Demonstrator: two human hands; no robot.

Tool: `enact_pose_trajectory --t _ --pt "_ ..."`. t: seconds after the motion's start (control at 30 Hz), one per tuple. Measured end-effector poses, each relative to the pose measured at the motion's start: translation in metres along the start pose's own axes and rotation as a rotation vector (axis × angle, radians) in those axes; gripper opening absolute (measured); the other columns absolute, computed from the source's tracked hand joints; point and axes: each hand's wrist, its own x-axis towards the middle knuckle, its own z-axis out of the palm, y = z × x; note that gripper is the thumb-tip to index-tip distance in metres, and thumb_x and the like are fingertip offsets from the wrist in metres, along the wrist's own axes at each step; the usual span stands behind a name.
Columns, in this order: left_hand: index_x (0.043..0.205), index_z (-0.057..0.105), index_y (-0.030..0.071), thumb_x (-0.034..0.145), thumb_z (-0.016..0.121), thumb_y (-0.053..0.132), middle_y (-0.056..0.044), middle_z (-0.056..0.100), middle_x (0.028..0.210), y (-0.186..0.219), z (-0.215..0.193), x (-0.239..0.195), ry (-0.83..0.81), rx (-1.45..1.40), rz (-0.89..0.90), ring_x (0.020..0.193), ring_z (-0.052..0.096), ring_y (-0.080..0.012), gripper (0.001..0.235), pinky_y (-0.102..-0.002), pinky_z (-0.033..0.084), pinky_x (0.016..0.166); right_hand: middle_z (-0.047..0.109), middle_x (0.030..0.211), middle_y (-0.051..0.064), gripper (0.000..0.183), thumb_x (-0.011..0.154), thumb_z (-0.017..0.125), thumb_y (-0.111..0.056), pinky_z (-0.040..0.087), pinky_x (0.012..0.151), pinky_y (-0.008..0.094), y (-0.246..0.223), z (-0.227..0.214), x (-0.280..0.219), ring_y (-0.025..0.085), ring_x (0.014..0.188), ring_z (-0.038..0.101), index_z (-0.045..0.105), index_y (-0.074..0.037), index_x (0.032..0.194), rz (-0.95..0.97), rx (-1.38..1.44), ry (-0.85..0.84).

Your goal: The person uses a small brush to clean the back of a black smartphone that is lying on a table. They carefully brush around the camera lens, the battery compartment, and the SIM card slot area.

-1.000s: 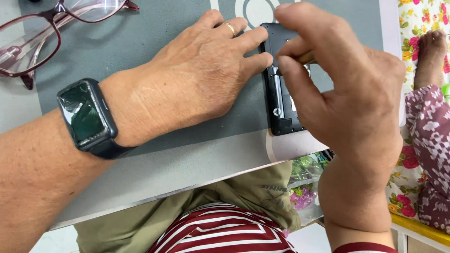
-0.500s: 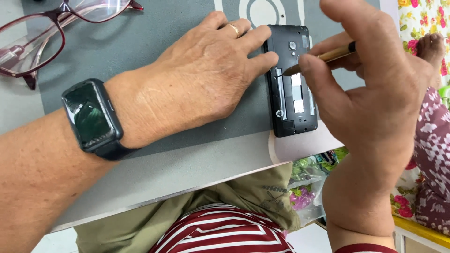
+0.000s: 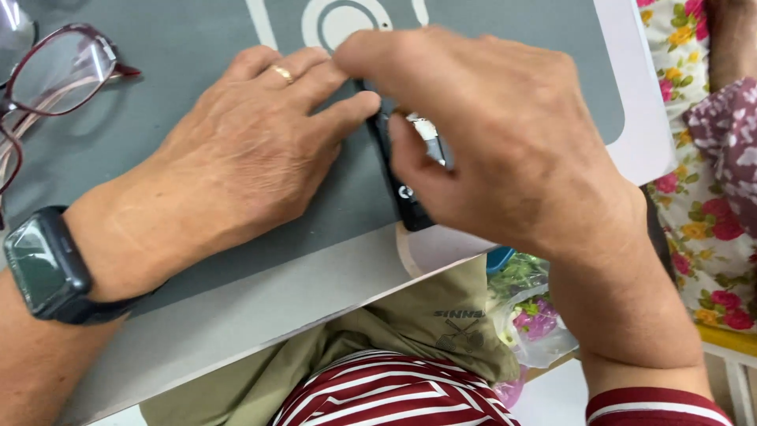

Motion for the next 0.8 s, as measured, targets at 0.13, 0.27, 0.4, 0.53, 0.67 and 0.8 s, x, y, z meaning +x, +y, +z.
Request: enact_pose_trajectory --t 0.13,0.27,0.4,0.53,0.67,0.8 --pt "0.116 0.063 0.012 0.098 0.051 0.004 -0.01 0.064 0.127 0.005 0.0 0.007 -0.125 0.006 -0.073 0.113 0.058 -0.0343 0.023 -0.05 0.047 0.094 0.069 0.101 0.005 0.049 0.099 0.055 0.009 0.05 0.067 0.05 0.002 -0.002 0.003 0.04 0.073 0.059 0.062 -0.014 0.142 -0.084 -0.025 -0.067" --pt "0.124 0.054 0.005 0.099 0.043 0.0 -0.008 0.061 0.112 0.009 -0.001 0.014 -0.194 -0.124 -0.208 0.108 0.061 -0.0334 0.027 -0.049 0.042 0.09 0.077 0.129 0.011 0.066 0.081 0.056 0.015 0.034 0.037 0.049 0.006 -0.009 0.01 0.04 0.049 0.052 0.056 -0.013 0.14 -0.171 -0.079 -0.098" --pt "0.107 0.061 0.012 0.099 0.055 -0.001 -0.008 0.062 0.099 0.008 0.004 0.007 -0.147 0.082 -0.096 0.097 0.057 -0.0332 0.016 -0.048 0.048 0.094 0.052 0.073 0.002 0.029 0.098 0.059 0.013 0.024 0.043 0.045 0.02 0.0 0.008 0.028 0.048 0.04 0.052 -0.01 0.113 -0.157 -0.182 -0.058" --pt "0.11 0.067 0.014 0.106 0.062 0.003 -0.01 0.063 0.101 0.006 0.006 0.004 -0.06 0.099 -0.043 0.094 0.062 -0.0365 0.012 -0.051 0.05 0.098 0.057 0.091 0.005 0.02 0.105 0.067 0.003 0.04 0.058 0.049 0.031 -0.005 0.008 0.032 0.075 0.057 0.053 -0.01 0.107 -0.197 -0.191 -0.028" --pt "0.126 0.063 0.017 0.103 0.056 0.0 -0.011 0.064 0.107 0.008 0.006 0.008 -0.108 0.11 -0.075 0.089 0.06 -0.0381 0.029 -0.05 0.049 0.1 0.058 0.082 0.006 0.03 0.095 0.057 0.011 0.029 0.045 0.051 0.033 -0.012 0.001 0.037 0.059 0.047 0.061 -0.007 0.118 -0.151 0.074 -0.104" --pt "0.128 0.066 0.011 0.1 0.061 0.007 -0.02 0.067 0.138 0.008 0.007 0.008 -0.059 0.126 -0.051 0.12 0.067 -0.041 0.029 -0.052 0.049 0.1 0.063 0.084 0.001 0.013 0.121 0.075 -0.012 0.037 0.055 0.047 0.042 -0.001 -0.008 0.031 0.066 0.059 0.062 -0.012 0.121 -0.134 -0.12 0.023"
